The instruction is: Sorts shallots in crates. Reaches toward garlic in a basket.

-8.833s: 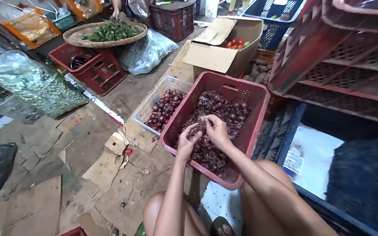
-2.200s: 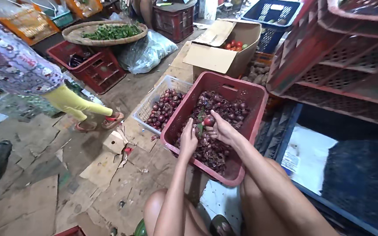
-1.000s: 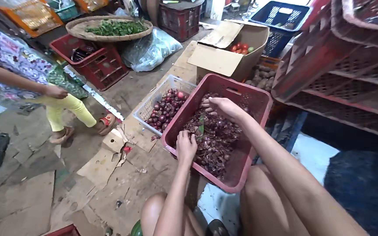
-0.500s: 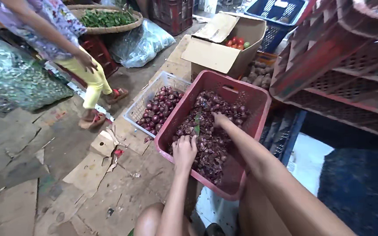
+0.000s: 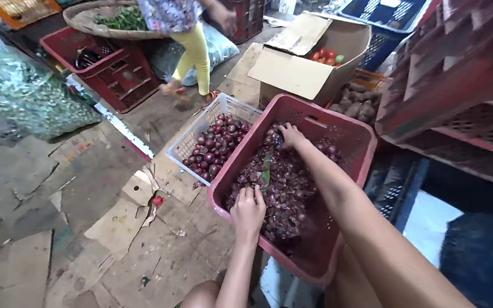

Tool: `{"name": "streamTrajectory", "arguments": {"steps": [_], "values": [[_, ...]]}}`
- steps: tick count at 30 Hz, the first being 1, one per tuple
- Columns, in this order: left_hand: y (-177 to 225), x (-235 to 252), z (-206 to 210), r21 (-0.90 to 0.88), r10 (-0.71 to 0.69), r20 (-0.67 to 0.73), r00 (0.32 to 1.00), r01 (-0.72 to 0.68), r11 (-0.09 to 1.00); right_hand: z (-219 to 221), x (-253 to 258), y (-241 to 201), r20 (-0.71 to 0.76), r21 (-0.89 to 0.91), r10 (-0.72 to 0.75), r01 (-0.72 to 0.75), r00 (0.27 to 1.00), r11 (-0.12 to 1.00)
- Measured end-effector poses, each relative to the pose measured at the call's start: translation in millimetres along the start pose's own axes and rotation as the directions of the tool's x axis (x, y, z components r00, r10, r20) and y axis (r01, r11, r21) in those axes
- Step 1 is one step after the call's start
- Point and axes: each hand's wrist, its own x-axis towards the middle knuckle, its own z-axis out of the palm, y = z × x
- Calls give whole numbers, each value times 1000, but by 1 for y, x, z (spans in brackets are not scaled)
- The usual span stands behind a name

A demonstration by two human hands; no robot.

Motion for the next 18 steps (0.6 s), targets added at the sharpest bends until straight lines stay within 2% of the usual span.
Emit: {"name": "streamTrajectory", "arguments": {"steps": [6, 10, 12, 14, 16, 18], "values": [[1, 0, 2, 4, 35, 12, 999, -36, 999, 26, -9, 18, 43, -37, -27, 28, 999, 999], [2, 2, 0, 5, 28, 66, 997, -29, 1000, 26, -25, 8, 75, 25, 70, -72, 995, 997], [2, 2, -1, 10, 22, 114, 993, -23, 1000, 23, -41, 0, 154, -22, 103, -101, 983, 995], [1, 2, 0, 14, 21, 153, 988, -24, 1000, 24, -63, -7, 300, -152, 79, -34, 951, 988], [1, 3, 1, 13, 19, 174, 985, -22, 1000, 40, -84, -6, 425, -221, -20, 125, 905, 967], [-1, 6, 2, 5, 5, 197, 980, -6, 1000, 49, -108, -13, 462, -234, -112, 243, 880, 942]]}}
